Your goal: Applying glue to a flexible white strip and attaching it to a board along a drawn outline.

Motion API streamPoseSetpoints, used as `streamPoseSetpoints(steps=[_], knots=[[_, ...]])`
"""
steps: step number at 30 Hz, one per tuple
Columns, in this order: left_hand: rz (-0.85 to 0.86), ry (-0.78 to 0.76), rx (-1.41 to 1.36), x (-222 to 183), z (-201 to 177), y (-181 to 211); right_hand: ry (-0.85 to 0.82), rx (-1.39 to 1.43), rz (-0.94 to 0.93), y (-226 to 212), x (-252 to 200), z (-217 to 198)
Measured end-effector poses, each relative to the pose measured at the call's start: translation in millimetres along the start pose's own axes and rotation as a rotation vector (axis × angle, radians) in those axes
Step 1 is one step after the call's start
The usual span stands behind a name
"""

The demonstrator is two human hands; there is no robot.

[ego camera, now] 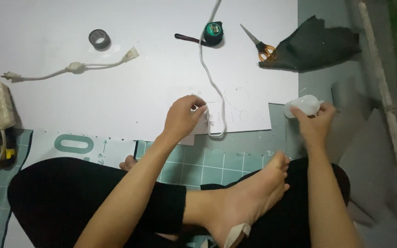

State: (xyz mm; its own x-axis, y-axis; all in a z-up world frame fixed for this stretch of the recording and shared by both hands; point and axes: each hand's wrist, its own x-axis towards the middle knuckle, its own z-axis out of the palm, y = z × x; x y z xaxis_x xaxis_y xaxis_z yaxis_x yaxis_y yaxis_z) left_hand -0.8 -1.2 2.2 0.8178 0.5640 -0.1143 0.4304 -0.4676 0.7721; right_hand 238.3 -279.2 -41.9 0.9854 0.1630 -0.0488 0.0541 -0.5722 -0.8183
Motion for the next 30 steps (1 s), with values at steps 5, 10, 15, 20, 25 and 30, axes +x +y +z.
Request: streamPoseSetpoints(steps=[5,10,15,20,25,30], knots=[[-0.019,0.019,-0.009,1.7,2.2,-2.8,-0.036,-0.076,0.078,-7.7,-9.2,-1.1],[-0.030,0.021,-0.034,-1.1,-2.3,3.7,0.039,-0.068,0.026,-11.4,-9.7,-8.4],[-0.011,0.046,-0.066,-0.6,-1.1,0.7,0.091,-0.019,0.111,2.3,-10.1,-12.4],[-0.021,0.031,-0.005,-0.6,-4.3,-3.8,-0.029,-0.120,0.305,37.5,6.4,-12.6],[-0.010,-0.028,0.131,2.8,-4.3,-8.3,-0.314,-0.463,0.100,-85.3,-68.0,-5.4],[0.133,-0.202,0.142,0.8,-15.1,-1.5,-0.745,-0.583,0.019,-115.7,-93.6,76.4]])
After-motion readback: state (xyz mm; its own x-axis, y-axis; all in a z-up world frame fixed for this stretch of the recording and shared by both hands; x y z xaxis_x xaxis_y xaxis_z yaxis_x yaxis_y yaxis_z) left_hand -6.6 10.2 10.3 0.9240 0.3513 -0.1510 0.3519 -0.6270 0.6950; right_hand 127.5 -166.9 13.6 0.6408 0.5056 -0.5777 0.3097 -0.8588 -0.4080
